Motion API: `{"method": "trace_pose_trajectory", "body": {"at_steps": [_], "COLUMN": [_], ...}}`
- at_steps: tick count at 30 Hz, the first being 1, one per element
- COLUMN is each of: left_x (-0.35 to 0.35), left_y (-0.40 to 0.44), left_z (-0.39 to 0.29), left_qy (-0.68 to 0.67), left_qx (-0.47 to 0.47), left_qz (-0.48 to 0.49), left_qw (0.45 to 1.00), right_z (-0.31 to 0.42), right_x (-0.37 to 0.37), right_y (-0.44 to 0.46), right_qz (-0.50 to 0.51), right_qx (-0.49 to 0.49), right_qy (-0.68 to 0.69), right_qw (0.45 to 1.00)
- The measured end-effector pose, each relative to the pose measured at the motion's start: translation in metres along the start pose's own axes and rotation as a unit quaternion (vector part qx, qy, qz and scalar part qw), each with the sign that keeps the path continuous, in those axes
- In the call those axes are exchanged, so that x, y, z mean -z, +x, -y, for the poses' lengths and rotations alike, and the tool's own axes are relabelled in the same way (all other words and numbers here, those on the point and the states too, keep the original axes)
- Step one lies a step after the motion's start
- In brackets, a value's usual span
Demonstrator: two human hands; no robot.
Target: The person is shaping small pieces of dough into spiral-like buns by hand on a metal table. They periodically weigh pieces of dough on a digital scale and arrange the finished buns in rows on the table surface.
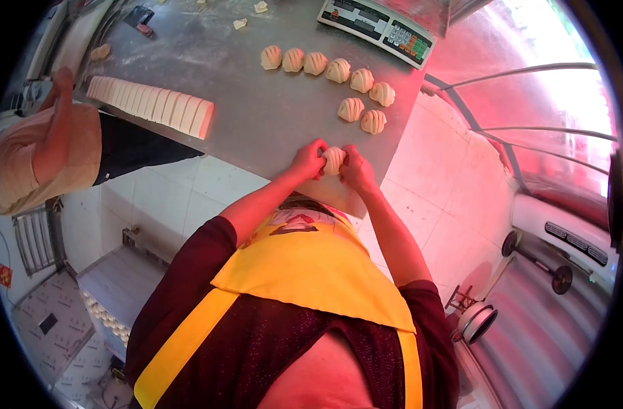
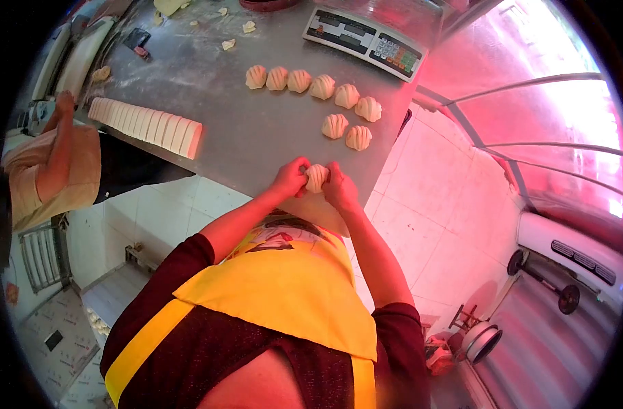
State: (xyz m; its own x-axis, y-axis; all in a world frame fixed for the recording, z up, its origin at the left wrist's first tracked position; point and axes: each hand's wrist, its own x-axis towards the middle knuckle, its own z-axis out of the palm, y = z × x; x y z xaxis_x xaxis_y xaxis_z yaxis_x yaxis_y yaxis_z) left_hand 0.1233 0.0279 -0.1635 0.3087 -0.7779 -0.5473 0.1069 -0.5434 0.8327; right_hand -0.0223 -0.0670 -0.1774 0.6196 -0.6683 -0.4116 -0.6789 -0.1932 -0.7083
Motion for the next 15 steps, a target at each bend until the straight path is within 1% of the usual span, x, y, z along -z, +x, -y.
{"method": "trace_pose_trajectory", "body": {"at_steps": [1,4,5,7,10,11,12,13,14,15], "left_x": [-0.003,-0.003,-0.003,-0.003,-0.005,-0.001,0.005,0.012,0.022,0.036], "left_y": [0.000,0.002,0.004,0.009,0.012,0.012,0.011,0.012,0.019,0.036], "left_z": [-0.003,0.005,0.009,0.015,0.013,0.012,0.012,0.012,0.011,0.009], "left_qy": [0.015,0.115,0.174,0.288,0.300,0.260,0.221,0.180,0.158,0.136], "left_qx": [-0.002,-0.055,-0.096,-0.178,-0.145,-0.131,-0.116,-0.099,-0.104,-0.109], "left_qz": [-0.021,-0.040,-0.063,-0.106,-0.109,-0.080,-0.049,-0.019,-0.055,-0.090], "left_qw": [1.000,0.991,0.978,0.935,0.936,0.953,0.967,0.978,0.980,0.981], "right_z": [-0.001,0.005,0.008,0.016,0.010,0.007,0.009,0.010,0.009,0.027], "right_x": [0.001,0.004,0.005,0.009,0.005,0.005,0.008,0.012,0.019,0.036], "right_y": [0.003,0.002,0.001,0.000,0.008,0.011,0.012,0.013,0.011,0.000], "right_qz": [-0.006,-0.043,-0.036,-0.024,-0.040,0.004,0.049,0.096,0.088,0.079], "right_qx": [0.009,0.060,0.048,0.022,0.030,-0.015,-0.061,-0.106,-0.094,-0.083], "right_qy": [-0.053,-0.144,-0.142,-0.138,-0.160,-0.062,0.038,0.136,0.235,0.332], "right_qw": [0.999,0.987,0.988,0.990,0.986,0.998,0.996,0.980,0.963,0.936]}}
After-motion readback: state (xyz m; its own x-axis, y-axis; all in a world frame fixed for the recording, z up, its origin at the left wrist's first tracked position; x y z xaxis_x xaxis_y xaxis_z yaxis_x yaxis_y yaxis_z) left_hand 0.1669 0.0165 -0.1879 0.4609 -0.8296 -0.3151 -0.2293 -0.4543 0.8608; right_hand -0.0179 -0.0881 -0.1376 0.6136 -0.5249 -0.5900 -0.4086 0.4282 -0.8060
